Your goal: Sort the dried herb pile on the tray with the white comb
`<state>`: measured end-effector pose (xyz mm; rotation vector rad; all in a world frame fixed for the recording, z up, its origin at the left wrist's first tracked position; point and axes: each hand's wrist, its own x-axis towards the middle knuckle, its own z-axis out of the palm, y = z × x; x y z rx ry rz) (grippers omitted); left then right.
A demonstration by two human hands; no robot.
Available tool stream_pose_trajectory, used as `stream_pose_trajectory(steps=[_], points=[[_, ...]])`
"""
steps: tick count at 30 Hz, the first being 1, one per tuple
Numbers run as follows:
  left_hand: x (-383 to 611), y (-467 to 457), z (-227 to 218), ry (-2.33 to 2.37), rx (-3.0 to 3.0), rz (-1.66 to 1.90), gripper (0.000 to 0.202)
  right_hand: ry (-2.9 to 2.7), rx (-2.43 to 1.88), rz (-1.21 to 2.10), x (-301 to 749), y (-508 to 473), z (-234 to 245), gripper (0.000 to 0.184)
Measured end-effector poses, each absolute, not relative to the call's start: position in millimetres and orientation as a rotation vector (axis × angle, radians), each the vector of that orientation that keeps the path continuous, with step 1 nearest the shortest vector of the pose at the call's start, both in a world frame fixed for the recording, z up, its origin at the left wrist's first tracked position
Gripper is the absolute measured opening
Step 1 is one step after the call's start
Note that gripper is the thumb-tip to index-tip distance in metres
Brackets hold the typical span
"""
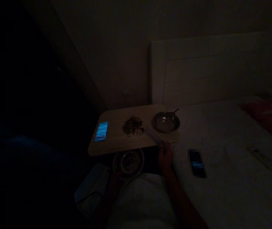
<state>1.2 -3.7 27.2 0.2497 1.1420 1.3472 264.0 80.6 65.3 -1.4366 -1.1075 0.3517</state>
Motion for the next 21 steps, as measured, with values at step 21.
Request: stream_pose_trajectory(steps=[21], points=[[18, 11, 24, 1.193, 0.37, 1.196, 0.027, -1.027, -1.288, 0.602, 268, 86, 67, 0.028]])
